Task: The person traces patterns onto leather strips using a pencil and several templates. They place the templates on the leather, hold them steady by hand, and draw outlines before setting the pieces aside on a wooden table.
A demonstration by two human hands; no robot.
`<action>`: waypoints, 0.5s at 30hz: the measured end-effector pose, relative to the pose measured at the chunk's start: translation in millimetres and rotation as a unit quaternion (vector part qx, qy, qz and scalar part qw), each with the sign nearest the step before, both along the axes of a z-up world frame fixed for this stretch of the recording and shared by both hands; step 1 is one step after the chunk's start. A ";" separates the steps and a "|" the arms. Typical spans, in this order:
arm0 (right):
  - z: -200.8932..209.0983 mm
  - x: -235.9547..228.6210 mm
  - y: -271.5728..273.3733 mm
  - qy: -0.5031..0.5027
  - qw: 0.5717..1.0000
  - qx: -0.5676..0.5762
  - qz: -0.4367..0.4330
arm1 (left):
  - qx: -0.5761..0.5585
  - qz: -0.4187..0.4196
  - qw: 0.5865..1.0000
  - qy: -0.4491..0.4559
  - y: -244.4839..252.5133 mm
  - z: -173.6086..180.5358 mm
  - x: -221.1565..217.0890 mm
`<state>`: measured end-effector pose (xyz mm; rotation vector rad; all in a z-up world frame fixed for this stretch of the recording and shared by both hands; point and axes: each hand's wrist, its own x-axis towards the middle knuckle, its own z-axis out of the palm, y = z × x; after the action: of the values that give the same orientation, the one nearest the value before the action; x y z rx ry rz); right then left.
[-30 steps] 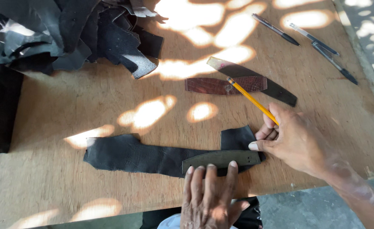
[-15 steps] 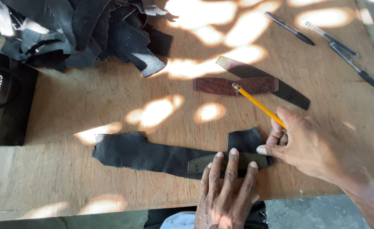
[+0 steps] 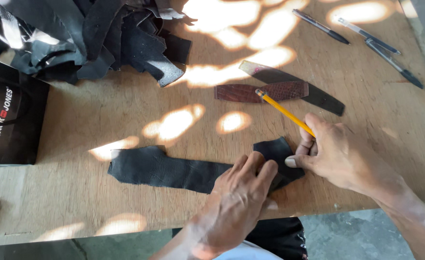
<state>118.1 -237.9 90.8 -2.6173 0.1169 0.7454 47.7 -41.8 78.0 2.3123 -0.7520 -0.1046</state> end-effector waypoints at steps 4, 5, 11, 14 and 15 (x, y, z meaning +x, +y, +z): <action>-1.7 -2.6 0.6 -0.015 1.000 0.012 -0.002 | -0.007 -0.009 0.995 0.097 5.8 1.1 9.8; 1.0 -4.1 0.8 -0.013 1.000 0.007 -0.001 | -0.014 -0.021 0.994 0.103 7.8 4.2 12.9; 9.0 -7.1 -0.8 0.010 1.000 0.007 -0.023 | -0.276 0.122 0.922 0.241 50.4 18.5 5.6; 7.5 -6.6 -2.6 0.003 0.999 0.039 -0.026 | -0.356 0.209 0.895 0.169 48.2 -4.0 -1.6; 6.9 -6.1 -2.8 0.001 0.999 0.048 -0.026 | -0.345 0.240 0.896 0.145 46.0 -11.0 -5.8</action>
<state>112.0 -240.7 97.7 -2.5136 0.1462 0.7178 41.9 4.2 67.0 1.6748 -0.0215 0.0404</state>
